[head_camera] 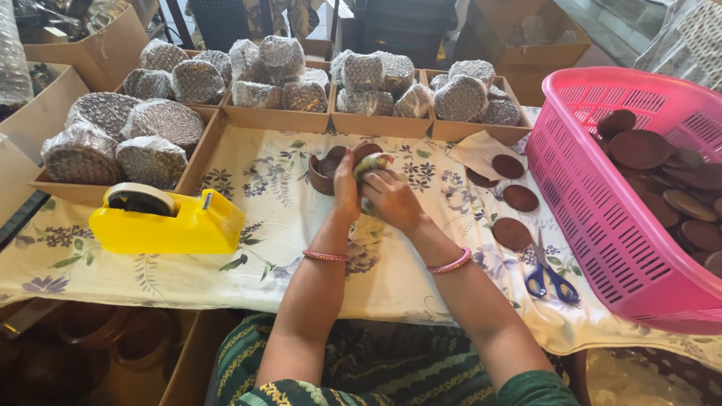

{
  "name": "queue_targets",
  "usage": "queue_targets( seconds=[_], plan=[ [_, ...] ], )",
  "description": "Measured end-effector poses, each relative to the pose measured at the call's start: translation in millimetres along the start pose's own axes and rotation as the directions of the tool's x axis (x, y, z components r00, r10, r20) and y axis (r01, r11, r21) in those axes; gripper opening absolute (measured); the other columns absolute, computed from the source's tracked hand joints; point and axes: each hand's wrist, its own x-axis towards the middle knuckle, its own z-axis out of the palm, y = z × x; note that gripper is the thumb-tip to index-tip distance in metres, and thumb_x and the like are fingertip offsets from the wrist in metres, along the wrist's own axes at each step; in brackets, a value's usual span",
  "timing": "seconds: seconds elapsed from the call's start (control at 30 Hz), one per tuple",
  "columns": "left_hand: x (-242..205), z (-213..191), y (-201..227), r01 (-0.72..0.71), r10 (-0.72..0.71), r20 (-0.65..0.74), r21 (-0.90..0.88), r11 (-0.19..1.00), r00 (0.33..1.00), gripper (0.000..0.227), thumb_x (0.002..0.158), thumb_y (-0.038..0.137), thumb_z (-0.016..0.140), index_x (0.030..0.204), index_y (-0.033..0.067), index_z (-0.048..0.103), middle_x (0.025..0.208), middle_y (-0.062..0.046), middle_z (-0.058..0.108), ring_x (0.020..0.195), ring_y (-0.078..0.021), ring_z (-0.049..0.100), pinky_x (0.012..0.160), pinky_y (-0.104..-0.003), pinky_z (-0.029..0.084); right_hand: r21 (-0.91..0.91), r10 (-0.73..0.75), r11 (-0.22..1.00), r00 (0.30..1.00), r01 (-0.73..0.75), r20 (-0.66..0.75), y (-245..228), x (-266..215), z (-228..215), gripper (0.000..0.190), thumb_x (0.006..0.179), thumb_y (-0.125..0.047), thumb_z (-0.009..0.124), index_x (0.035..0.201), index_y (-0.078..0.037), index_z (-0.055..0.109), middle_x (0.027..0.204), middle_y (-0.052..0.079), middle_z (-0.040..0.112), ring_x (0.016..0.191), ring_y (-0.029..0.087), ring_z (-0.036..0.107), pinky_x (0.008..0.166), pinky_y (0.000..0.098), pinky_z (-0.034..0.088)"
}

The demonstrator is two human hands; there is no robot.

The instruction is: The recorder is packaging small brown circular items into boxes, using bubble wrap and tape.

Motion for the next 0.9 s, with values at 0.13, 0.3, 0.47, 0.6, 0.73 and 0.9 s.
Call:
queue_targets(
  seconds=[0.13, 0.3, 0.47, 0.6, 0.73, 0.9],
  plan=[
    [5, -7, -15, -0.006, -0.022, 0.142, 0.195, 0.981, 0.99, 0.06, 0.115, 0.05, 0.035, 0.127, 0.0032, 0.069, 0.119, -0.013, 0.072, 0.106, -0.0234, 0.07, 0.092, -0.037, 0.058, -0.034, 0.076, 0.996, 0.99, -0.08, -0.121, 7, 0, -3, 0.032, 0.078, -0.004, 0.072, 0.11, -0.006, 0.07, 0.117, 0.008, 0.068, 0.109, 0.027, 0.067, 0.095, 0.0424, 0.054],
    [6, -10, -21, 0.182, -0.168, -0.078, 0.239, 0.954, 0.983, 0.044, 0.106, 0.05, 0.049, 0.131, 0.0168, 0.062, 0.122, -0.005, 0.063, 0.107, -0.0175, 0.062, 0.081, -0.037, 0.056, -0.001, 0.297, 0.953, 0.936, -0.302, -0.187, 6, 0, -3, 0.029, 0.083, 0.001, 0.069, 0.112, -0.007, 0.072, 0.117, 0.008, 0.069, 0.106, 0.029, 0.067, 0.094, 0.0417, 0.052],
    [8, -11, -15, 0.157, -0.15, -0.054, 0.178, 0.971, 0.987, 0.039, 0.107, 0.043, 0.046, 0.129, 0.0157, 0.063, 0.119, -0.004, 0.068, 0.106, -0.0155, 0.066, 0.085, -0.032, 0.056, 0.172, 0.176, 0.973, 0.978, -0.155, -0.114, 1, 6, -8, 0.033, 0.073, 0.002, 0.067, 0.105, -0.008, 0.072, 0.112, 0.007, 0.069, 0.109, 0.031, 0.066, 0.097, 0.0436, 0.052],
    [11, -16, -18, 0.04, -0.031, -0.088, 0.108, 0.993, 0.996, 0.027, 0.108, 0.031, 0.052, 0.124, 0.0108, 0.061, 0.113, -0.01, 0.072, 0.095, -0.0186, 0.07, 0.082, -0.033, 0.056, 0.226, 0.208, 0.953, 0.978, -0.202, -0.005, 7, -2, 4, 0.026, 0.064, 0.001, 0.066, 0.088, -0.008, 0.07, 0.103, 0.007, 0.07, 0.108, 0.031, 0.067, 0.094, 0.0451, 0.052],
    [15, -24, -17, -0.039, 0.04, -0.033, 0.024, 0.999, 0.999, 0.031, 0.109, 0.032, 0.052, 0.125, 0.0077, 0.063, 0.116, -0.011, 0.073, 0.101, -0.0199, 0.072, 0.087, -0.032, 0.059, 0.223, 0.239, 0.948, 0.971, -0.229, -0.019, 10, -5, 8, 0.022, 0.066, 0.0, 0.069, 0.087, -0.008, 0.071, 0.099, 0.007, 0.07, 0.106, 0.03, 0.066, 0.094, 0.0448, 0.052],
    [6, -6, -4, 0.178, -0.125, -0.234, 0.219, 0.959, 0.964, 0.034, 0.104, 0.037, 0.052, 0.132, 0.018, 0.06, 0.122, -0.004, 0.067, 0.104, -0.0153, 0.066, 0.078, -0.036, 0.057, 0.019, 0.34, 0.94, 0.93, -0.341, -0.137, 15, -11, 6, 0.022, 0.075, -0.002, 0.071, 0.097, -0.008, 0.072, 0.107, 0.007, 0.07, 0.105, 0.03, 0.066, 0.099, 0.0435, 0.052]
  ],
)
